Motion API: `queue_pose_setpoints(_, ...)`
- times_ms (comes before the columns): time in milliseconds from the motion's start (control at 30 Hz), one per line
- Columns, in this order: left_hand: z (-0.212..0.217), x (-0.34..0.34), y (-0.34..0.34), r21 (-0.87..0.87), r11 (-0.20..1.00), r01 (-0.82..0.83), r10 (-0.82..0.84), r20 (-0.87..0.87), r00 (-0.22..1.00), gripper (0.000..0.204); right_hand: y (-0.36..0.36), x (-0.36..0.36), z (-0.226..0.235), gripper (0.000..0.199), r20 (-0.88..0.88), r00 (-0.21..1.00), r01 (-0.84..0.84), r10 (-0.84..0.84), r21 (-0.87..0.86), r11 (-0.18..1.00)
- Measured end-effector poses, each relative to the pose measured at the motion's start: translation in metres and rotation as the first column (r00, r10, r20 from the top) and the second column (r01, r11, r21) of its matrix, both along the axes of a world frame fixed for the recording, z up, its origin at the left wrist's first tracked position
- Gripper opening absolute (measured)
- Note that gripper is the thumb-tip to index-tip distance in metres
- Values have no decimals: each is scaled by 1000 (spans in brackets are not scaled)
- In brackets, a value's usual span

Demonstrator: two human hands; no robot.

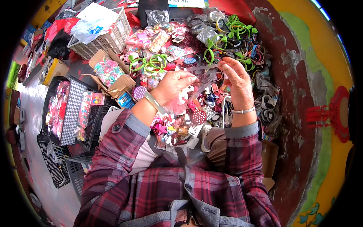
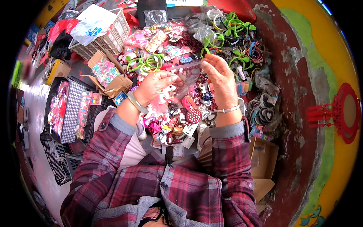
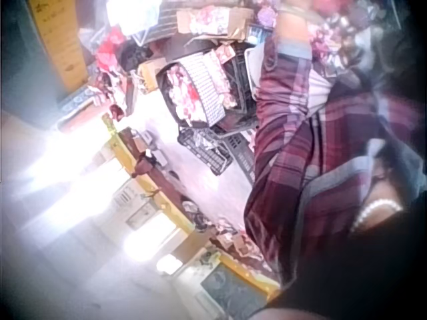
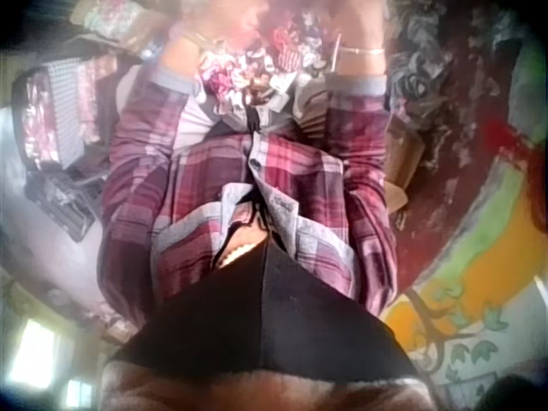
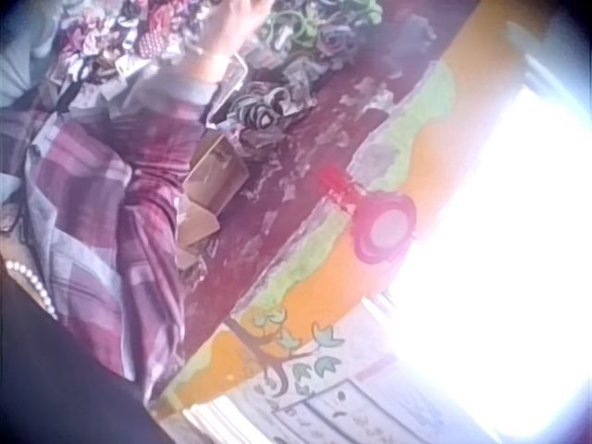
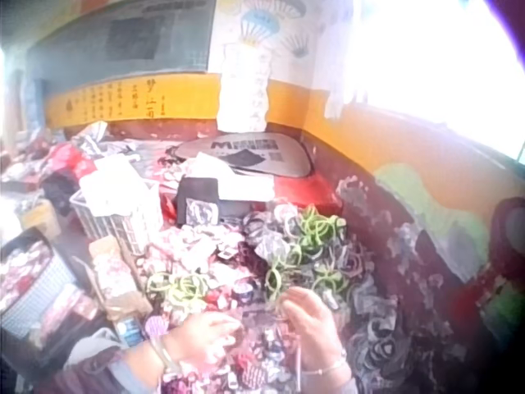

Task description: The person sits on the floor surrounded by piles of hair accessories and sorts them by type and color. They pick up items like hair ties and clips, place them into small plastic bags, and organize them into a white basket.

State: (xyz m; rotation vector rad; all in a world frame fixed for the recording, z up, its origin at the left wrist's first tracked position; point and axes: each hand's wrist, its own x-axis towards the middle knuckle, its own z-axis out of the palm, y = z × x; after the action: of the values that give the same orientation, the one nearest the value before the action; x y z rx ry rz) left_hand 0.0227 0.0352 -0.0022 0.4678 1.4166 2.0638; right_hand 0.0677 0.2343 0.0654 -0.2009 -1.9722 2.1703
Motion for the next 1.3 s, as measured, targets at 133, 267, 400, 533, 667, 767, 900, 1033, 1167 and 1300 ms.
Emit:
queue_pose_setpoints(133,7,4,-2,38,993,110,-112,54,992,23,6,4,-3,26,61,960,-270,273,-64,961)
queue_pose_setpoints(267,4,2,-2,-19,995,94,-94,-48,994,20,13,2,-13,11,215,922,-327,321,-5,945)
queue_pose_setpoints(400,6,-1,-2,16,1000,9,-10,53,999,18,5,4,-11,14,276,933,-249,230,36,968)
queue_pose_setpoints(533,4,-1,-5,21,999,-39,36,149,988,19,-3,4,-17,20,216,940,-244,265,-116,963)
queue_pose_setpoints(667,3,0,-2,11,995,-100,97,146,984,21,-10,5,-19,23,168,930,-296,326,-179,938)
queue_pose_setpoints(767,11,0,-9,18,996,-83,79,158,984,21,-8,4,-21,28,136,911,-401,390,60,914)
queue_pose_setpoints(900,8,0,-9,-38,990,-139,143,159,977,21,-11,4,-20,28,101,914,-399,392,57,915)
queue_pose_setpoints(1033,13,3,-8,-37,986,-165,169,191,967,19,-13,5,-14,27,102,919,-391,382,86,916)
queue_pose_setpoints(1167,18,4,-9,-84,985,-150,163,174,971,18,-16,5,-14,25,101,933,-356,346,114,927)
queue_pose_setpoints(1300,8,4,-7,-86,992,-97,109,152,982,20,-19,6,-13,22,113,939,-342,324,228,912)
